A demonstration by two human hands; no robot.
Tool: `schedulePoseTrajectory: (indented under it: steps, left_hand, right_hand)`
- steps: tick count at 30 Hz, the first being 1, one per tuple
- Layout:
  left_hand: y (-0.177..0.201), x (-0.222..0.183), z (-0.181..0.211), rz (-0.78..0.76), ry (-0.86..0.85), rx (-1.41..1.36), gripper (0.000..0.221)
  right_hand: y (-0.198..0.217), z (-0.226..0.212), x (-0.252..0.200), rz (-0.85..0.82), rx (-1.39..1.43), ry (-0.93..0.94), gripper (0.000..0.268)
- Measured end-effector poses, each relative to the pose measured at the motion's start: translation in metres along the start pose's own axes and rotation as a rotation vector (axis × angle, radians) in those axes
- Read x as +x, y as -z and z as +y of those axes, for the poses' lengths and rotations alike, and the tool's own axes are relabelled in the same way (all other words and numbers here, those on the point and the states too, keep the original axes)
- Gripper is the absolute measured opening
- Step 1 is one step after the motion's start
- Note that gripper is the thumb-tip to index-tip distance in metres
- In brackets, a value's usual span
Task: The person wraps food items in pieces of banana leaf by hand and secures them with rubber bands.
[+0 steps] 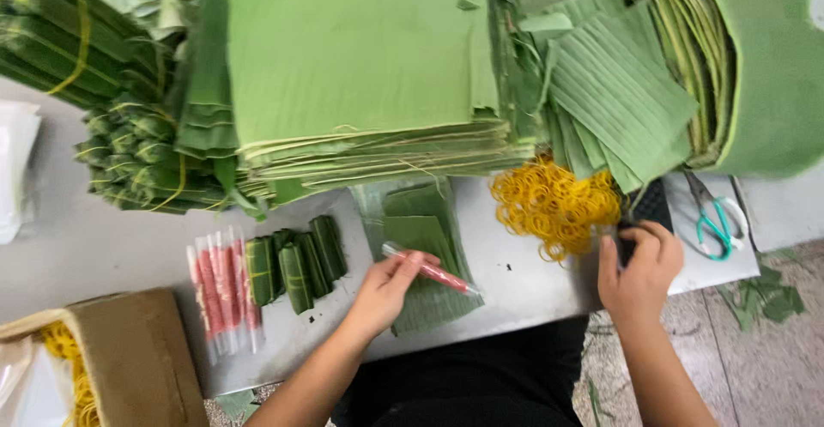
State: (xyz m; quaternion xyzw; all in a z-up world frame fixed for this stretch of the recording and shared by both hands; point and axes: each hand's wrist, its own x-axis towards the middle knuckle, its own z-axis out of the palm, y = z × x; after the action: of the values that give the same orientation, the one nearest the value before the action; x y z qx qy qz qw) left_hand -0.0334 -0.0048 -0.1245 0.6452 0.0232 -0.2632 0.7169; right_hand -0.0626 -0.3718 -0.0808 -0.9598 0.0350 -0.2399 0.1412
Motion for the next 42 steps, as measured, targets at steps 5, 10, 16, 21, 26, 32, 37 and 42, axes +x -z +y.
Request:
schedulePoseTrajectory:
  steps: [5, 10, 16, 21, 26, 32, 37, 42]
  left_hand:
    - [-0.001, -0.005, -0.002, -0.009, 0.009, -0.155, 0.032]
    - [0.001, -0.008, -0.003, -0.006, -0.025, -0.149, 0.031]
    - [-0.002, -0.012, 0.006, 0.025, -0.008, -0.11, 0.031]
    - [-0.003, -0.014, 0.008, 0.033, 0.025, -0.097, 0.032]
    - [0.0, -0.012, 0.004, -0.01, -0.054, -0.188, 0.032]
    - [0.007, -0.018, 0.005, 0.004, -0.03, -0.371, 0.034]
    - [0.019, -0.034, -0.002, 0.128, -0.071, -0.383, 0.04]
    - [0.023, -0.034, -0.005, 0.175, -0.027, -0.247, 0.041]
  right_hand:
    - [-0.004, 0.0, 0.007, 0.052, 0.035, 0.049, 0.031]
    - [-0.002, 0.028, 0.053, 0.06, 0.078, -0.243, 0.037]
    - [-0.024, 0.076, 0.1, -0.328, -0.072, -0.393, 0.073]
    - [-0.021, 0.056, 0.135, -0.661, 0.256, -0.396, 0.063]
    - [0.01, 0.007, 0.131, -0.579, 0.02, -0.269, 0.047]
    - [-0.013, -0.101, 0.049, -0.971, 0.667, 0.251, 0.034]
    - [-0.041, -0.119, 0.029, -1.106, 0.917, -0.13, 0.034]
    - [-0.051, -0.102, 0.028, -0.726, 0.705, 0.129, 0.02]
